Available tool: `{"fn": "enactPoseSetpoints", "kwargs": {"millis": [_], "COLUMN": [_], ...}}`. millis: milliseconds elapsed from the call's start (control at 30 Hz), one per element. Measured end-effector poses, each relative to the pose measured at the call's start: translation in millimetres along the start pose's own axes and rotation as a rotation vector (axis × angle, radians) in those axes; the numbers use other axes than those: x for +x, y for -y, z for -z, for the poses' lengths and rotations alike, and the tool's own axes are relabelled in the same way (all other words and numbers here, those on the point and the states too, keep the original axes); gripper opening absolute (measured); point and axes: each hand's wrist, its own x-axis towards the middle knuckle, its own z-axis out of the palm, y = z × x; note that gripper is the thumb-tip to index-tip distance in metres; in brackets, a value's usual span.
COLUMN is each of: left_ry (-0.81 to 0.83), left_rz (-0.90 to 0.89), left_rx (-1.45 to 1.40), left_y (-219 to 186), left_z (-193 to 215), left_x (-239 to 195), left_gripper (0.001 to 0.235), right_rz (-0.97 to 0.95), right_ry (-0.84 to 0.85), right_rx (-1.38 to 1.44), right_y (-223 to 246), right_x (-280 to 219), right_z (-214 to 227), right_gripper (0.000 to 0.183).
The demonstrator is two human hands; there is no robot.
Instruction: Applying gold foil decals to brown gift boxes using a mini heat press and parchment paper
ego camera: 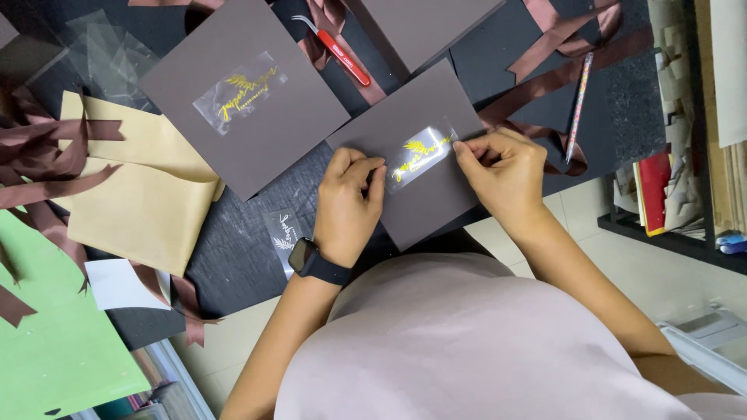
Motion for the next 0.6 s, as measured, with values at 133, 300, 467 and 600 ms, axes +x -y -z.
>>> {"fn": "enactPoseSetpoints", "kwargs": {"millis": [133, 300, 467, 600], "left_ry": [-0.003, -0.002, -0.002, 0.004], "left_rz": [-0.001, 0.002, -0.003, -0.001], "left_rx": [-0.003, -0.009, -0.009, -0.013], "left_y": [-0.1, -0.6, -3.5, -3.4], "left_z": [0.0, 0.5, 2.6, 2.3], "left_x": [0.2, 0.4, -1.9, -3.9], "left_gripper": [0.007, 0.007, 0.015, 0.021], "right_rz": [-0.004, -0.015, -0.006, 0.000], "right_ry": [0.002, 0.007, 0.005, 0.003], "right_rx": [-0.001, -0.009, 0.013, 0.008], "right_y": [0.6, 2.0, 3.3, 3.7], "right_x": [-0.4, -0.1, 1.0, 0.6], "right_z": [0.2, 0.4, 0.7, 0.6], "right_gripper": [0.013, 0.012, 0.011, 0.011]}}
